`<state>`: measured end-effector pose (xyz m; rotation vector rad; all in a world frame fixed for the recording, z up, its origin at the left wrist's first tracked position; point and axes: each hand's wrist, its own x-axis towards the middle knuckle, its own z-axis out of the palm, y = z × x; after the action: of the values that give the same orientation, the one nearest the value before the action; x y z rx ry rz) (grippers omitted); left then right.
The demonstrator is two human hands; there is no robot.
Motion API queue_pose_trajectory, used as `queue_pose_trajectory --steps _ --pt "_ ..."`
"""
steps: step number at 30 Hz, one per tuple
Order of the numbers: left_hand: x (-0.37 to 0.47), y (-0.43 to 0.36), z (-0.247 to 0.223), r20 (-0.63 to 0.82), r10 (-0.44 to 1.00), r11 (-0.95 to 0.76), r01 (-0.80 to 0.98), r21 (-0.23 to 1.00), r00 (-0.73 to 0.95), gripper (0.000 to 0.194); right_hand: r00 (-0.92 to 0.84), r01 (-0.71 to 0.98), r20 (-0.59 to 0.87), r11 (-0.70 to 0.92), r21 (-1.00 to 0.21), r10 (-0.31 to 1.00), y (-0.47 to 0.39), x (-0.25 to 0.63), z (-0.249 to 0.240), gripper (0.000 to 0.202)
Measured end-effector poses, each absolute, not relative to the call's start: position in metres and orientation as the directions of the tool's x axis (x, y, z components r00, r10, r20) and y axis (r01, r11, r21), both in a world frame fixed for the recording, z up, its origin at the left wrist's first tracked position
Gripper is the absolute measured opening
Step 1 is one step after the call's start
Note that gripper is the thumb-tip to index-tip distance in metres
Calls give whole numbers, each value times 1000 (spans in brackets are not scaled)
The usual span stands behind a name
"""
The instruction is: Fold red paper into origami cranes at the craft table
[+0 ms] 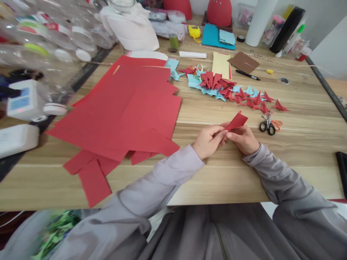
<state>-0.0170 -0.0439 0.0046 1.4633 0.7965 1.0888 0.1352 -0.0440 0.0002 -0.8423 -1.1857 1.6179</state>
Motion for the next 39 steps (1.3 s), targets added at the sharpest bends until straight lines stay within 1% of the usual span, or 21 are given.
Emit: queue_pose_trajectory --steps 2,5,9,12,17,22,26,30,36,39 --pt "-17 -44 3 193 903 -171 -90 981 384 38 -290 -260 18 -61 -964 957 -45 134 -5 25" --pt "-18 -45 3 216 894 -204 -73 976 393 40 -210 -266 18 -39 -963 978 -47 132 -8 20" --pt "-19 -45 4 288 879 -303 -21 953 381 41 -195 -301 3 -57 -952 981 -47 130 -5 18" --pt "-18 -45 5 313 876 -337 1 942 368 40 -181 -310 -14 -71 -948 983 -47 128 -2 15" --pt "-17 -46 2 280 883 -306 9 952 376 33 -160 -341 -59 -111 -934 985 -47 127 2 18" --pt "-18 -48 3 270 897 -328 115 938 350 23 -110 -415 -133 -167 -894 985 -43 130 5 23" --pt "-18 -49 5 272 891 -338 133 932 363 22 -112 -413 -175 -206 -887 978 -42 132 7 25" --pt "-18 -50 6 271 882 -339 119 933 385 22 -122 -380 -150 -186 -906 981 -44 130 7 27" --pt "-16 -48 -3 253 909 -310 133 941 331 28 -174 -262 -83 -127 -957 981 -45 131 3 30" --pt "-16 -47 -6 253 910 -308 128 943 327 28 -198 -258 -59 -110 -960 978 -45 131 -1 29"
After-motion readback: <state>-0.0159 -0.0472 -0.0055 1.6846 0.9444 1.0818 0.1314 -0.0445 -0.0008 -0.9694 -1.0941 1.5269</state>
